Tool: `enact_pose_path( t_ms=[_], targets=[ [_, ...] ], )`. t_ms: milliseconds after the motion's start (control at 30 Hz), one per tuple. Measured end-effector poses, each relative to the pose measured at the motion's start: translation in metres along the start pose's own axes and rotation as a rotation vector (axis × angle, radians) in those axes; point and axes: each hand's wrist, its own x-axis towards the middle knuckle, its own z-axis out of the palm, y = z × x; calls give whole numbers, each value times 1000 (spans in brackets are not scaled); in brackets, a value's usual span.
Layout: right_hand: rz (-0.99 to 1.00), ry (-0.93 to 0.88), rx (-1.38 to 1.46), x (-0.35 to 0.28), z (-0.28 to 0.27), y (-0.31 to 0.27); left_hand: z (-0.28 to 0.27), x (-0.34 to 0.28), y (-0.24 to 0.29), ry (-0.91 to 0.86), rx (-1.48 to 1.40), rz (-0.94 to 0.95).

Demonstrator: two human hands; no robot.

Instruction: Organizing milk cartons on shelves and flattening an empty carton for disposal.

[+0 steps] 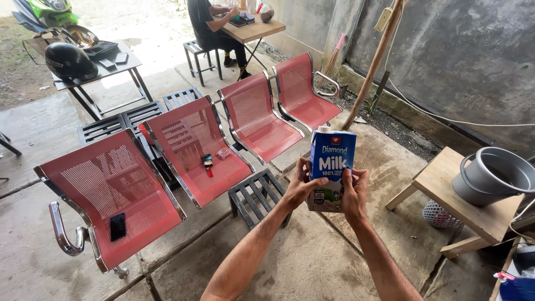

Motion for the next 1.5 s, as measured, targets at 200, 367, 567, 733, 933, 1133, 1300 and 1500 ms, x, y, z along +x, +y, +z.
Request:
enact_pose_path(
  t_ms=[200,367,567,733,933,1133,1300,1500],
  targets=[
    [-2,46,27,-7,2,8,7,5,6,33,40,18],
    [-4,35,32,-6,3,12,7,-2,9,83,58,19],
    [-6,27,33,-8,6,9,2,-8,2,112,144,92],
    [6,28,135,4,3,18,-3,-11,16,8,-44,85],
    [34,-20,259,15,-1,38,6,-14,31,-38,-281,3],
    [128,-38,391,17,-7,66,-12,-1,-11,-130,-285,-220],
    [5,-8,-77,3,0,17,-7,-2,-18,-73,-137,-180],
    [18,21,-85,-3,2,-22,10,-4,-10,-60,-110,-113]
  ],
)
